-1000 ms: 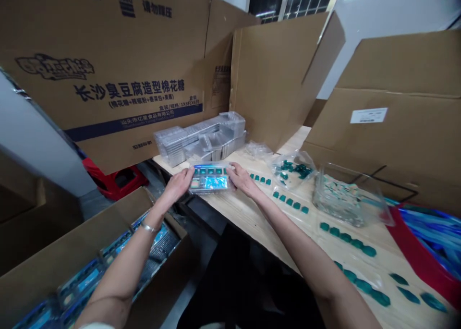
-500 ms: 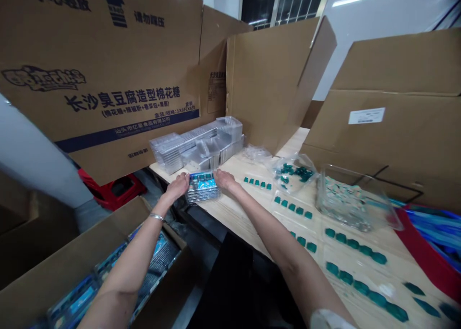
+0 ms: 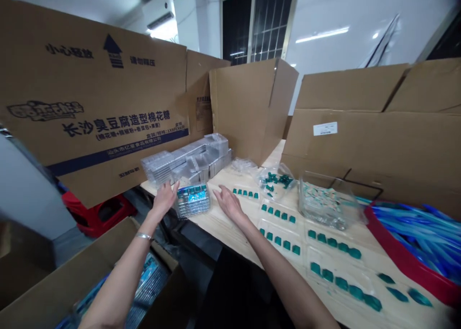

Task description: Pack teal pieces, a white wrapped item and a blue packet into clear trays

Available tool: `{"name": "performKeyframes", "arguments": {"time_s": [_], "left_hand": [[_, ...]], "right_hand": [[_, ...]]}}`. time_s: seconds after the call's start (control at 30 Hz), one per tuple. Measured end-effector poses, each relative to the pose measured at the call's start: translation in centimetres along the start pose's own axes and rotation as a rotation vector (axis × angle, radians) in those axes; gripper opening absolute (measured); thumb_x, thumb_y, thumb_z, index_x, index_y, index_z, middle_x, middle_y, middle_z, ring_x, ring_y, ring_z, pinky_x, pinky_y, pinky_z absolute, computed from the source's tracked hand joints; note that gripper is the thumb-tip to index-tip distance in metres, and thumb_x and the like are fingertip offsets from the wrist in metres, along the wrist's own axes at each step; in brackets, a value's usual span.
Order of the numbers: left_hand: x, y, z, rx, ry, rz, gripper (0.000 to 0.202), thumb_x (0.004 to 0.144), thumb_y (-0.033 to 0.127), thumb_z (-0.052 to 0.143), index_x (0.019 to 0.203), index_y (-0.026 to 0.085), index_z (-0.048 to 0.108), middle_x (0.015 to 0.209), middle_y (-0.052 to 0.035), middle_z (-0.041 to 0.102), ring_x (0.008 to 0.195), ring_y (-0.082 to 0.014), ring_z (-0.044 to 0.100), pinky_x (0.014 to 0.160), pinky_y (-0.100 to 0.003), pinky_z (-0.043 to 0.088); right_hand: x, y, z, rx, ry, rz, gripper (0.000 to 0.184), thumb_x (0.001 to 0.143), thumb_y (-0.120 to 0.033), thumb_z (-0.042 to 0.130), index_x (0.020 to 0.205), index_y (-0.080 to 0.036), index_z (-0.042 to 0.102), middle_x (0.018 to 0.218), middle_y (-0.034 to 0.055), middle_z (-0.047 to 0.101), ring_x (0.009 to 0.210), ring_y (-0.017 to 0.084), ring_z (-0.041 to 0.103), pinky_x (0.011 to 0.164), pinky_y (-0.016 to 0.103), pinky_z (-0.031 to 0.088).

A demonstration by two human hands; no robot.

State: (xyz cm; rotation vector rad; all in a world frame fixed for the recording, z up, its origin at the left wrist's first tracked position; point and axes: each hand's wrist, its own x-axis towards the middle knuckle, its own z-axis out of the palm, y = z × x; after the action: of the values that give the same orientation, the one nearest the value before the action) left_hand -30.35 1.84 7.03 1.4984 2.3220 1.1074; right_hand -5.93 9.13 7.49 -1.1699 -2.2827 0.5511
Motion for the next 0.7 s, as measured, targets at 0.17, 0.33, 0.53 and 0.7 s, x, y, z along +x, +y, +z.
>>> {"name": "performKeyframes", "arguments": {"time_s": [0.17,0.33,0.53,0.7], "left_hand": [[3.2,5.4,1.5,0.45,0.083,0.203,0.038,0.085,0.033,0.044,0.118,0.015,0.053,0.121,-0.0178,0.05,0.116,-0.0329,0.039,0.095,-0.043,0.031],[7.5,9.3,4.5,0.428,0.006,0.301,0.027,0.084,0.02,0.043,0.105,0.013,0.059,0.116,-0.0195,0.054,0.118,-0.0339,0.038,0.096,-0.048,0.027],[7.9,11.6,9.8,0.302,-0.207,0.393,0.029,0.084,0.021,0.041,0.1,0.012,0.063,0.103,-0.0179,0.063,0.105,-0.0295,0.053,0.091,-0.04,0.035],[4.3,12.3,17.3,0.158,-0.424,0.429,0.044,0.078,0.031,0.056,0.12,0.017,0.053,0.126,-0.0137,0.054,0.119,-0.025,0.046,0.097,-0.033,0.033]], "right_hand": [[-7.7,4.3,-1.9,0.024,0.041,-0.152,0.037,0.092,-0.036,0.036,0.067,-0.019,0.057,0.078,0.0068,0.062,0.076,0.019,0.061,0.07,0.028,0.044],[-13.8,6.9,-3.3,0.203,0.051,-0.188,0.028,0.09,-0.031,0.04,0.07,-0.023,0.057,0.073,0.0036,0.059,0.07,0.019,0.058,0.066,0.031,0.045],[-19.5,8.6,-5.5,0.291,0.094,-0.026,0.025,0.089,-0.032,0.044,0.067,-0.023,0.053,0.066,0.0009,0.055,0.062,0.018,0.055,0.058,0.03,0.042],[-21.4,8.5,-5.6,0.288,0.072,0.028,0.028,0.089,-0.033,0.044,0.064,-0.022,0.052,0.066,0.0009,0.054,0.063,0.017,0.054,0.059,0.029,0.043]]}}
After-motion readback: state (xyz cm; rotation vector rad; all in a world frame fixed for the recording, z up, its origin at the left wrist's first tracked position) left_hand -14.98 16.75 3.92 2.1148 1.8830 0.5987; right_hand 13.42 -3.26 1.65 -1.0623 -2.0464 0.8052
